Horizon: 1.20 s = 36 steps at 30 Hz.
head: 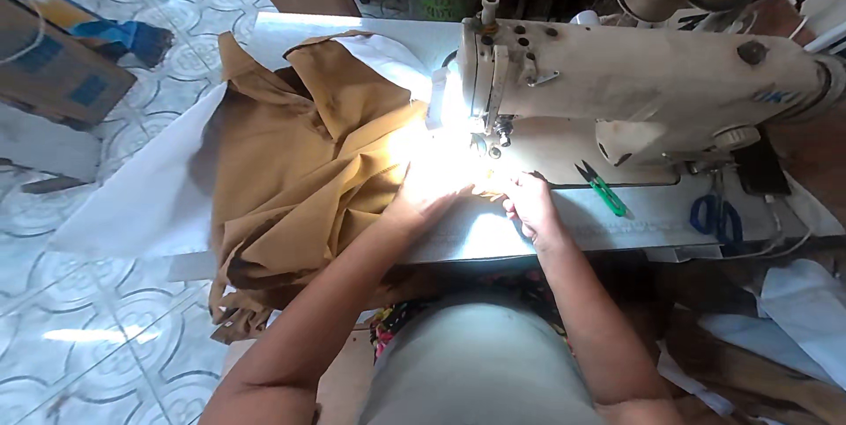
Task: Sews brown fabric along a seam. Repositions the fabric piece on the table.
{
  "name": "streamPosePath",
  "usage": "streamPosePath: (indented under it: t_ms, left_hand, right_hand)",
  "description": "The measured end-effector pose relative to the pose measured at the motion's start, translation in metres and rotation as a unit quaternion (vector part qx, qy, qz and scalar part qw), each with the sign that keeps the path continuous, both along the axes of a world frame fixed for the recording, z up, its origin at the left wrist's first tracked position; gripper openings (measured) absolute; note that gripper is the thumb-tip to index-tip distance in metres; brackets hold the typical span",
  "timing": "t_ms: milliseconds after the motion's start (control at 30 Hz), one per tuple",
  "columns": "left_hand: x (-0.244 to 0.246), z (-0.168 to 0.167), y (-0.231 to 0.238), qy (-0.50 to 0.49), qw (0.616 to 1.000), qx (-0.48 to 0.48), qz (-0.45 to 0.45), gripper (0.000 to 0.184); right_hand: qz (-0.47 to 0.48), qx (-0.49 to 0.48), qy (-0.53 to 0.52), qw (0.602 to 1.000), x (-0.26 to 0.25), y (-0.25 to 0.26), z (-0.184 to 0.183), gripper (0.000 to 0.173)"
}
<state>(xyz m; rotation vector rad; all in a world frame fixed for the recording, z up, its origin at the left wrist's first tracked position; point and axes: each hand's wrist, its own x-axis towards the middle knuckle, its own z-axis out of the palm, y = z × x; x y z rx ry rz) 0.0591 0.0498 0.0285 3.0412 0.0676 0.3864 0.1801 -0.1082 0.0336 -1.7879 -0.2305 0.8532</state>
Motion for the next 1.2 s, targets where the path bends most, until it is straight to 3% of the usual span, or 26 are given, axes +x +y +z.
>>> streamPosePath:
  t_ms: [100,367,767,967,1200]
  left_hand:
    - [-0.001,-0.005,0.002,-0.016,0.999,-0.009,-0.026,0.031]
    - [-0.01,-0.016,0.003,-0.067,0.997,-0.01,-0.04,0.028]
    - [-0.014,-0.017,-0.003,-0.04,0.999,-0.008,-0.023,0.034]
    - [-0.024,-0.022,-0.003,-0.054,0.998,0.021,-0.015,0.03]
    - [-0.026,-0.02,0.005,-0.024,0.999,0.021,-0.03,0.033]
  right_hand:
    - [0.008,-0.008,-0.029,1.0,-0.003,-0.001,-0.003,0.014]
    - [0.048,-0.014,-0.313,0.948,-0.032,-0.004,-0.024,0.028]
    - [0.123,-0.105,-0.422,0.892,-0.045,0.0,-0.016,0.024]
    - [0.136,-0.14,-0.523,0.83,-0.052,0.003,-0.024,0.018]
    - [0.137,-0.092,-0.603,0.78,-0.053,-0.001,-0.036,0.018]
